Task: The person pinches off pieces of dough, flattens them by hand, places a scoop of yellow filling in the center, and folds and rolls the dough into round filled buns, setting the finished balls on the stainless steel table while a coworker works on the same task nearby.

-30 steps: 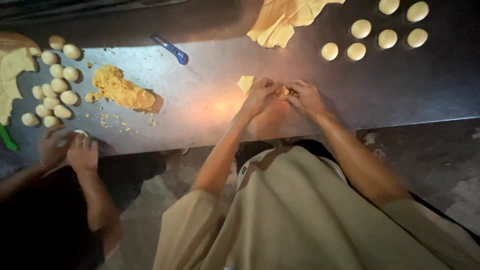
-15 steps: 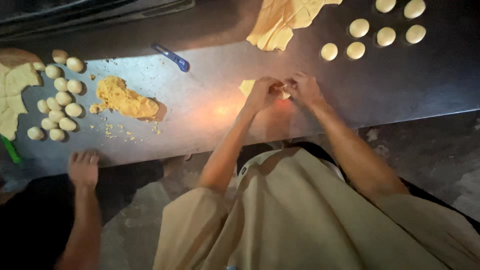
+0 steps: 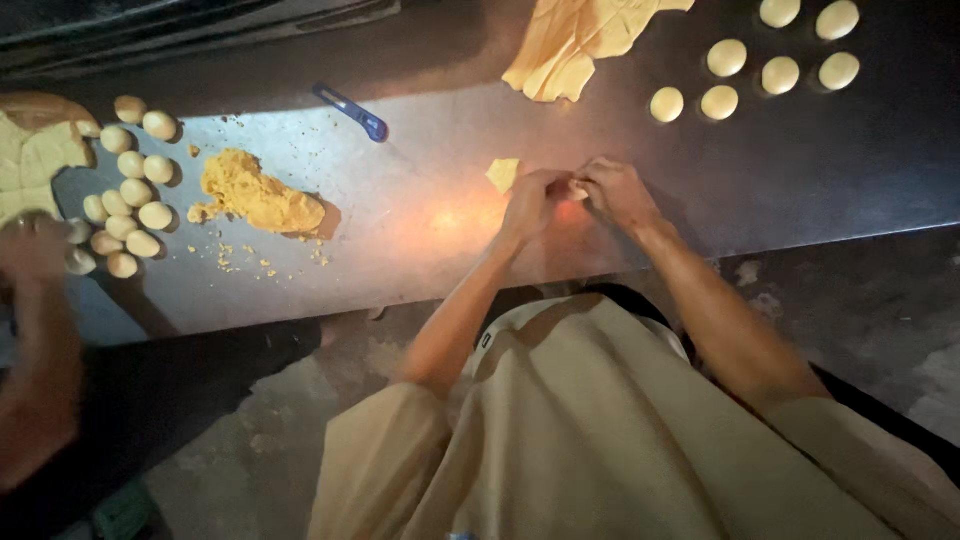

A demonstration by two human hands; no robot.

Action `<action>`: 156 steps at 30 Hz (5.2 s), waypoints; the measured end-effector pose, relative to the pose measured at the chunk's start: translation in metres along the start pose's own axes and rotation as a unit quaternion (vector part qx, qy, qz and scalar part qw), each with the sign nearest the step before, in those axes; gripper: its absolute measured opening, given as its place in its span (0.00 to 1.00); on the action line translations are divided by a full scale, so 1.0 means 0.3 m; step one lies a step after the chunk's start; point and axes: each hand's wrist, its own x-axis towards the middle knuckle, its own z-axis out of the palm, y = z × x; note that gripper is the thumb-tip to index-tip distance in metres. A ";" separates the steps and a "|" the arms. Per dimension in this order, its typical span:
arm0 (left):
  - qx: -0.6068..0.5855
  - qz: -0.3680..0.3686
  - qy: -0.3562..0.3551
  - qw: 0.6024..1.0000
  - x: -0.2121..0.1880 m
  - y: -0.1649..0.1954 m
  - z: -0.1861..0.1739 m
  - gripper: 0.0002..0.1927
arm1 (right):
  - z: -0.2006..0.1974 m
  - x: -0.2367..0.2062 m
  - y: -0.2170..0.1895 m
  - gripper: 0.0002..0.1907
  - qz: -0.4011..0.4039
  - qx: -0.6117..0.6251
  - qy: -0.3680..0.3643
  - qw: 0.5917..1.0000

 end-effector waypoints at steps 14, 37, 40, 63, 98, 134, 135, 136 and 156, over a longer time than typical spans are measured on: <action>-0.304 -0.136 0.046 0.942 -0.161 -0.021 0.006 0.31 | 0.006 -0.016 0.023 0.07 -0.036 -0.011 0.010 0.999; -0.322 -0.239 0.149 0.904 -0.590 -0.235 -0.432 0.16 | -0.086 0.062 0.050 0.07 0.125 -0.129 -0.056 0.982; -0.255 -0.190 0.111 0.942 -0.422 -0.244 -0.400 0.14 | -0.080 0.063 0.038 0.07 0.174 -0.165 -0.028 0.970; 0.103 0.017 0.175 0.979 -0.178 -0.064 -0.192 0.18 | -0.240 0.124 0.199 0.16 -0.105 -0.140 -0.298 0.939; 0.305 0.020 0.152 0.940 -0.070 -0.001 -0.156 0.18 | -0.067 0.027 0.138 0.09 0.124 -0.114 -0.026 0.985; -0.177 -0.261 0.229 0.921 -0.572 -0.086 -0.407 0.17 | -0.067 0.000 0.144 0.11 -0.039 -0.129 -0.128 0.983; -0.178 -0.267 0.220 0.921 -0.559 -0.092 -0.410 0.17 | -0.045 -0.011 0.128 0.11 0.025 -0.126 -0.109 0.986; -0.189 -0.273 0.213 0.919 -0.547 -0.099 -0.413 0.17 | -0.029 -0.021 0.116 0.12 0.087 -0.122 -0.088 0.985; -0.290 -0.240 0.279 0.884 -0.589 -0.130 -0.268 0.17 | -0.075 -0.156 0.120 0.13 0.102 -0.046 0.034 0.993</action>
